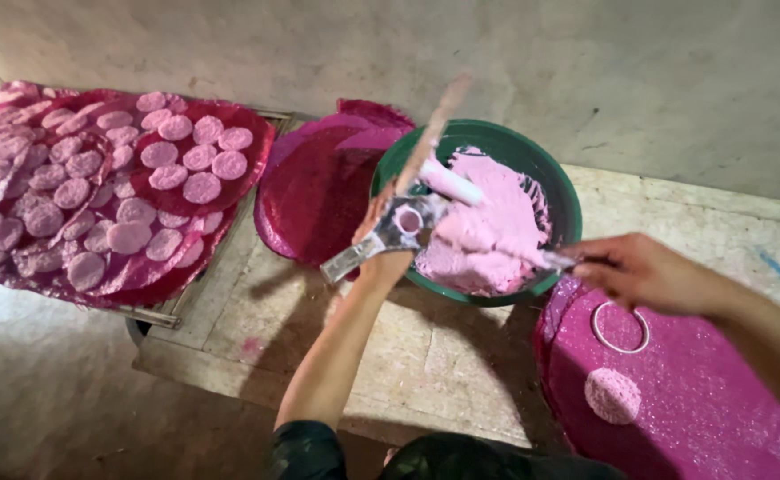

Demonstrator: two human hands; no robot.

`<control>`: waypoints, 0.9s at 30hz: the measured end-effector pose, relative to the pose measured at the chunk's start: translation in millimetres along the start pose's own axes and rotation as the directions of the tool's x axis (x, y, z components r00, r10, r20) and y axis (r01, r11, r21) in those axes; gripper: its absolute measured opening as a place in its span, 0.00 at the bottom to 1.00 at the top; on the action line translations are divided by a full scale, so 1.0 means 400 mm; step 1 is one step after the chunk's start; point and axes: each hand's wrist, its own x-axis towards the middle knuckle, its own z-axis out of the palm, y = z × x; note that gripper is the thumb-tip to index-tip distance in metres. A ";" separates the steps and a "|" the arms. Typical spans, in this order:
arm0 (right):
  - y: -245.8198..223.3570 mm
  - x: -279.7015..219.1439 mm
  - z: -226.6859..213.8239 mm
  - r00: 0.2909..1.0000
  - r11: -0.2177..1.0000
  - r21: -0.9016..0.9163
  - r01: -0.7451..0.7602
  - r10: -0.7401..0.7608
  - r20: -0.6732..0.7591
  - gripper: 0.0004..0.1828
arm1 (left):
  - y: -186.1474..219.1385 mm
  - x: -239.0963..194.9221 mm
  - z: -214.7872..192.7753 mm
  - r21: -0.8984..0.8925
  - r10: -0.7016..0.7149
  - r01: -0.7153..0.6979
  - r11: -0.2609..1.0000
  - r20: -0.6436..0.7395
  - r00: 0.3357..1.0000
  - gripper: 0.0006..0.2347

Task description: The person scoops pink paste from a green bowl using a wooden stick and fills a metal mold. They press the mold onto a pink glittery surface to form circular pastes, then release them onto a tray. The process is repeated multiple times.

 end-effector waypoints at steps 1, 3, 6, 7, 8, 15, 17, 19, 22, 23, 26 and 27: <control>0.004 -0.002 -0.019 1.000 0.997 0.077 0.018 -0.016 -0.024 0.25 | 0.020 -0.013 -0.012 -0.053 0.002 0.001 0.999 0.061 0.998 0.33; 0.017 -0.003 -0.054 0.998 0.991 0.130 0.036 -0.042 0.040 0.23 | 0.067 -0.032 -0.032 -0.128 0.106 -0.090 0.988 0.118 0.987 0.34; 0.000 0.017 -0.089 0.897 0.887 -0.138 0.441 -0.442 0.028 0.18 | 0.105 -0.057 -0.066 -0.132 0.247 -0.225 0.965 0.192 0.950 0.36; -0.023 0.019 -0.095 0.790 0.750 -0.283 0.598 -0.611 0.052 0.17 | 0.111 -0.064 -0.075 -0.099 0.205 -0.184 0.978 0.274 0.940 0.38; -0.055 0.017 -0.098 0.849 0.754 -0.443 0.486 -0.527 0.035 0.17 | 0.115 -0.064 -0.080 -0.062 0.159 -0.147 0.987 0.348 0.924 0.40; -0.235 -0.037 0.156 0.902 0.134 -0.964 0.231 -0.402 0.161 0.15 | 0.143 -0.165 0.008 -0.692 0.014 0.506 0.514 0.597 0.802 0.26; -0.207 -0.079 0.190 0.737 0.031 -0.963 0.267 -0.650 0.183 0.17 | 0.128 -0.205 0.003 -0.347 0.128 0.042 0.937 0.451 0.883 0.21; -0.180 -0.129 0.179 0.770 0.142 -0.955 0.261 -0.627 0.117 0.22 | 0.113 -0.232 -0.026 -0.177 -0.086 0.192 0.965 0.477 0.875 0.17; -0.164 -0.214 0.079 0.981 0.341 -0.937 0.078 -0.194 0.011 0.19 | 0.092 -0.210 -0.079 -0.085 0.081 -0.063 0.994 0.232 0.969 0.22; -0.181 -0.225 0.062 0.968 0.351 -0.933 0.085 -0.251 -0.006 0.21 | 0.095 -0.193 -0.095 -0.050 0.236 -0.231 0.972 0.112 0.965 0.27; -0.253 -0.236 0.061 0.912 0.336 -0.931 0.143 -0.410 -0.008 0.20 | 0.134 -0.172 -0.111 -0.008 0.385 -0.390 0.921 0.179 0.906 0.28; -0.281 -0.217 0.091 0.888 0.304 -0.934 0.190 -0.460 0.031 0.16 | 0.152 -0.180 -0.109 -0.044 0.276 -0.273 0.961 0.225 0.935 0.29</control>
